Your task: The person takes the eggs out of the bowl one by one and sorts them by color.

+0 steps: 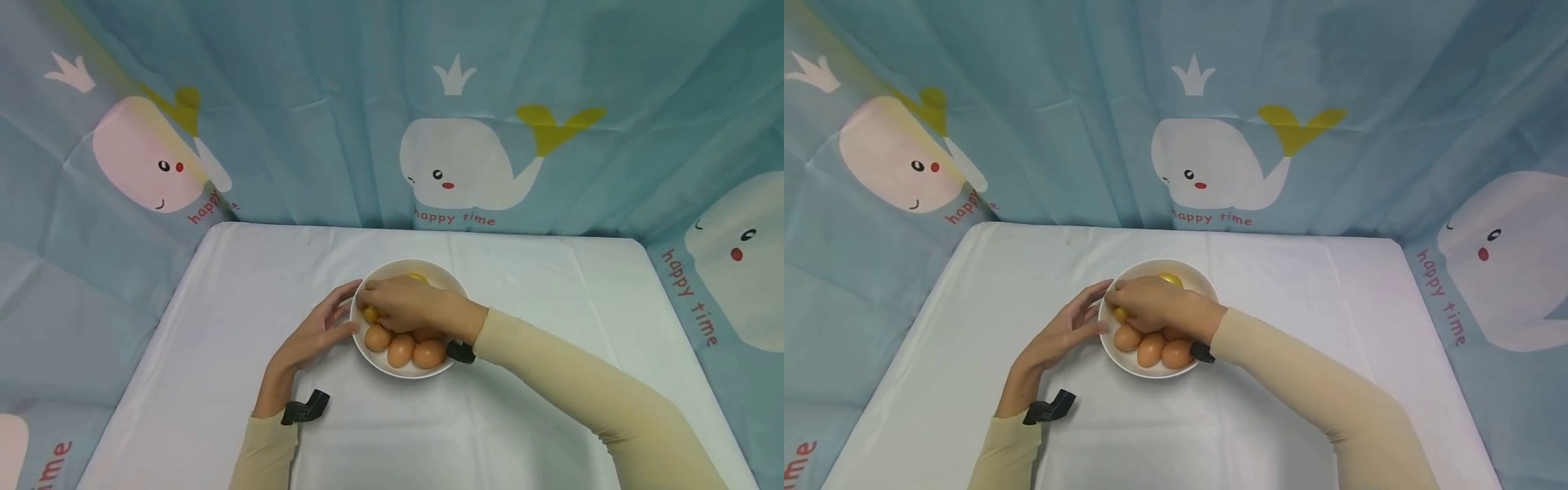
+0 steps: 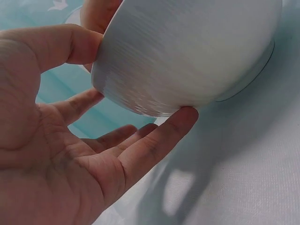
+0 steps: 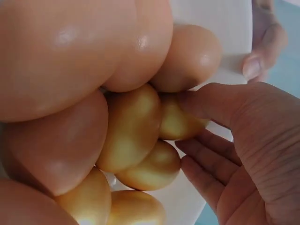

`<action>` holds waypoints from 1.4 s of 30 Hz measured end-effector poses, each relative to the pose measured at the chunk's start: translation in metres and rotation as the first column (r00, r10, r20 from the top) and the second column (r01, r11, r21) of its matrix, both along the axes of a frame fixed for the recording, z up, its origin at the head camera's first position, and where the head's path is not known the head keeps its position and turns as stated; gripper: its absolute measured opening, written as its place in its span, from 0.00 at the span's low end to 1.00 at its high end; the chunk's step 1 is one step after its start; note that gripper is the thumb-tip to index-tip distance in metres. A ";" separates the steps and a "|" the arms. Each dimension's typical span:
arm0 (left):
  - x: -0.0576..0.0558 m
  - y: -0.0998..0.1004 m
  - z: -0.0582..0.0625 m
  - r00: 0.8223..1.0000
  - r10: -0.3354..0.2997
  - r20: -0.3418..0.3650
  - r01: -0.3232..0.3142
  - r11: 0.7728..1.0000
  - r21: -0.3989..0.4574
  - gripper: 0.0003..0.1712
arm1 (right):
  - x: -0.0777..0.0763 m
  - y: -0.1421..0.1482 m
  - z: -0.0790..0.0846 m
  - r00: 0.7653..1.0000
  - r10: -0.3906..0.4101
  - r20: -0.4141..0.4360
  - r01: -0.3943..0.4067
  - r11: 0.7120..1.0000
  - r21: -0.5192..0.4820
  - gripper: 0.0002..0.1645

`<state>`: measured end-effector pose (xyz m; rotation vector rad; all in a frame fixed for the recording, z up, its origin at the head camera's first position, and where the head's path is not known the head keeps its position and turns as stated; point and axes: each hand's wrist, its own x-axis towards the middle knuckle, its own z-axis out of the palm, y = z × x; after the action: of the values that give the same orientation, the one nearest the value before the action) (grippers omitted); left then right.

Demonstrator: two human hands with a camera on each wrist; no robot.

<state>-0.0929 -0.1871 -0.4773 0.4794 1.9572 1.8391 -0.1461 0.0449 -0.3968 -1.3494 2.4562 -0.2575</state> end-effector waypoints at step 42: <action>0.000 0.000 0.002 1.000 -0.017 0.001 0.018 0.998 -0.052 0.44 | 0.021 0.081 0.020 0.941 -0.236 0.241 0.325 0.828 -0.458 0.23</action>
<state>-0.0926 -0.1870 -0.4753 0.4779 1.9888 1.7726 -0.1254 0.1263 -0.3766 -1.0576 2.5235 -1.0956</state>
